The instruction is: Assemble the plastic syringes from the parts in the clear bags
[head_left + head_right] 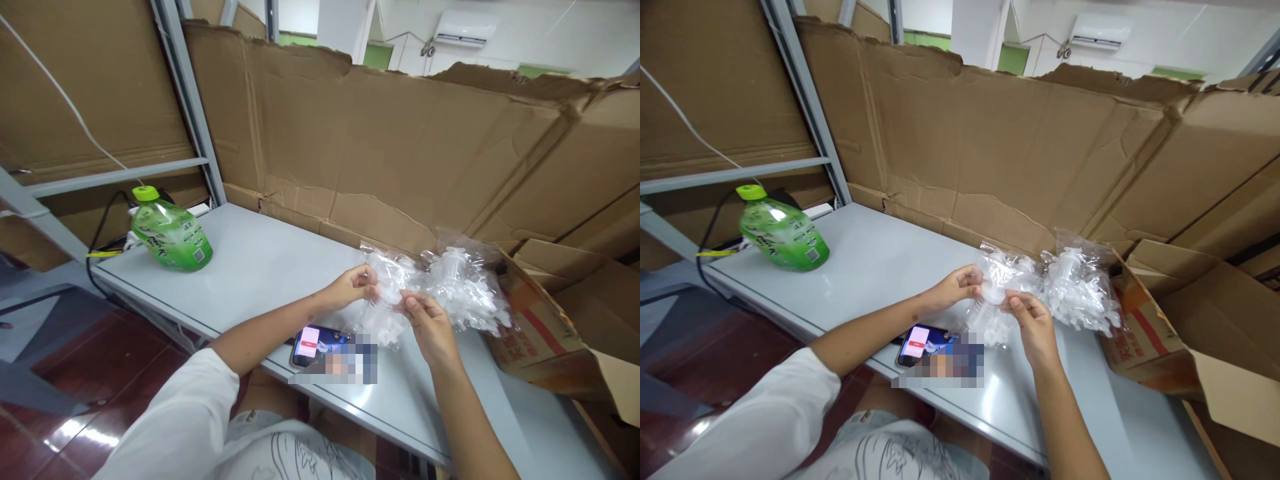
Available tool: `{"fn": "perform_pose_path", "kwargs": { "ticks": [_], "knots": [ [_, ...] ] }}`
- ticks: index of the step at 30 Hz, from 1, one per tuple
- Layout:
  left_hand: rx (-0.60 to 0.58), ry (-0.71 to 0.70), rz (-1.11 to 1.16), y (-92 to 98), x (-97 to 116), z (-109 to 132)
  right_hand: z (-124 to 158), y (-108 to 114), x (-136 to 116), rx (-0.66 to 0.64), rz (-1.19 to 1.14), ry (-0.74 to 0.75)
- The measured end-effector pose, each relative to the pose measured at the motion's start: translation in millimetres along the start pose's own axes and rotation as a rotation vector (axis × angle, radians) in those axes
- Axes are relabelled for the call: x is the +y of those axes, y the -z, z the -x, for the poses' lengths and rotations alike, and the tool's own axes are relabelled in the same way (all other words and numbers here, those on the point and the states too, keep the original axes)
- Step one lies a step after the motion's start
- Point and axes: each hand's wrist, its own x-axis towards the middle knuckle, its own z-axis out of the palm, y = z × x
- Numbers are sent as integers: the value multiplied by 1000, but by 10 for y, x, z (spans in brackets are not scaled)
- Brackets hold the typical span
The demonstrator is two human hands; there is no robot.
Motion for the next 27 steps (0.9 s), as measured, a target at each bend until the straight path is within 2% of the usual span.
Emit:
{"fn": "perform_pose_path", "kwargs": {
  "ticks": [4, 11, 19, 27],
  "knots": [
    [-13, -13, -52, 4, 5, 6, 4, -1, 45, 28, 12, 46],
    [-33, 88, 38, 44, -11, 11, 18, 5, 70, 15, -13, 20],
    [-85, 31, -72, 83, 52, 20, 16, -5, 61, 76, -113, -2],
    [-129, 19, -128, 118, -12, -18, 20, -34, 43, 89, -145, -30]
  ]
}}
